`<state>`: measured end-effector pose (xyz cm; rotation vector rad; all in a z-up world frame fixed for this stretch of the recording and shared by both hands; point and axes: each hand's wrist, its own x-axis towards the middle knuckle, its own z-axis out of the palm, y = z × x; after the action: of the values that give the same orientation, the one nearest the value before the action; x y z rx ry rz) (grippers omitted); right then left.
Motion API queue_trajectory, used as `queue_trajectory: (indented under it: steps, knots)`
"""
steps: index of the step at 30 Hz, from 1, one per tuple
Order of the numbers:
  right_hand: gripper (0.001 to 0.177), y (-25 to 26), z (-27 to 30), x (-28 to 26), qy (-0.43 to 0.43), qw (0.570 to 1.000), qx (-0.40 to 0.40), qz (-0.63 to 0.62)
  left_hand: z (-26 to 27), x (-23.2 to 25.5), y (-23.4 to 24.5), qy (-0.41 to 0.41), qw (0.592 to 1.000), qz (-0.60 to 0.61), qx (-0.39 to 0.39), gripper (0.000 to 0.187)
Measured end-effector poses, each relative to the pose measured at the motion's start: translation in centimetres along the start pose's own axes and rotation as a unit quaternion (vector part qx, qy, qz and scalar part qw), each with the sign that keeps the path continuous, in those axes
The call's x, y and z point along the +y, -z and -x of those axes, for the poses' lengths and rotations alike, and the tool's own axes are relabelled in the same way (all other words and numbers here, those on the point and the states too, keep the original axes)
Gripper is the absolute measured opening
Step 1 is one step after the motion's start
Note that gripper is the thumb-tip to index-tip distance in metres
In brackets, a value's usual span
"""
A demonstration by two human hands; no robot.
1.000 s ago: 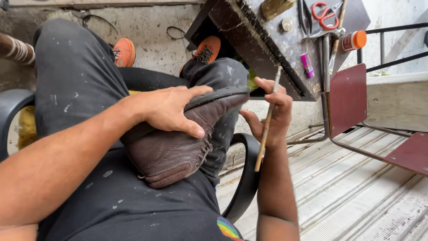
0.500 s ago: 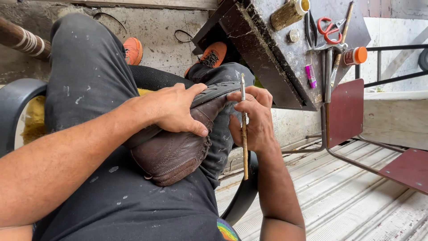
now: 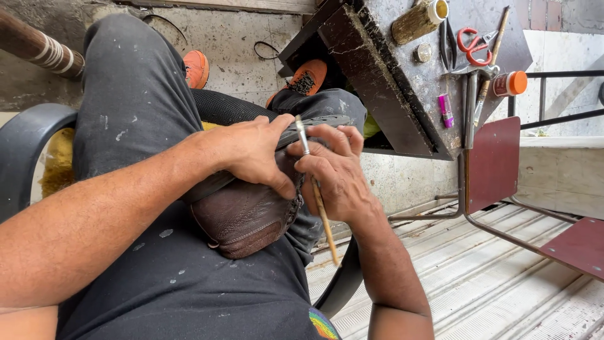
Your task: The person applies glue to the sole and upper of a brown leather shoe using a brush, then presses the sole to the upper to bond them. The person repeats the process on a second shoe.
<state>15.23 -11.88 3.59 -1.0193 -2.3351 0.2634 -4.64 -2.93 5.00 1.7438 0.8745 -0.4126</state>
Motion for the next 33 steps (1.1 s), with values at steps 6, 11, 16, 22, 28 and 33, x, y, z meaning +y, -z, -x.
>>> queue_trajectory:
  steps: [6, 11, 16, 22, 28, 33]
  knots:
    - [0.032, 5.5, 4.7, 1.0, -0.150, 0.665, 0.317, -0.659, -1.8, -2.9, -1.0, -0.041, 0.997, 0.061, 0.000, 0.157]
    - [0.047, 2.9, 1.8, 2.7, -0.138, 0.920, 0.306, -0.204, -1.0, -2.6, -0.1, -0.053, 0.993, 0.101, 0.034, 0.132]
    - [0.045, 2.7, 2.4, 3.1, -0.185, 0.922, 0.258, -0.219, -3.9, -5.5, -2.2, -0.167, 0.956, 0.153, 0.188, 0.064]
    - [0.044, 2.7, 2.8, 3.4, -0.198, 0.923, 0.244, -0.223, -4.6, -4.9, -3.3, -0.148, 0.947, 0.167, 0.232, 0.027]
    - [0.043, 2.6, 2.5, 3.0, -0.209, 0.926, 0.236, -0.208, -3.8, -3.2, -2.0, -0.123, 0.951, 0.100, 0.266, 0.034]
    - [0.042, 2.5, 2.8, 2.9, -0.224, 0.926, 0.224, -0.206, -3.4, -0.6, -1.3, -0.121, 0.949, 0.017, 0.292, 0.079]
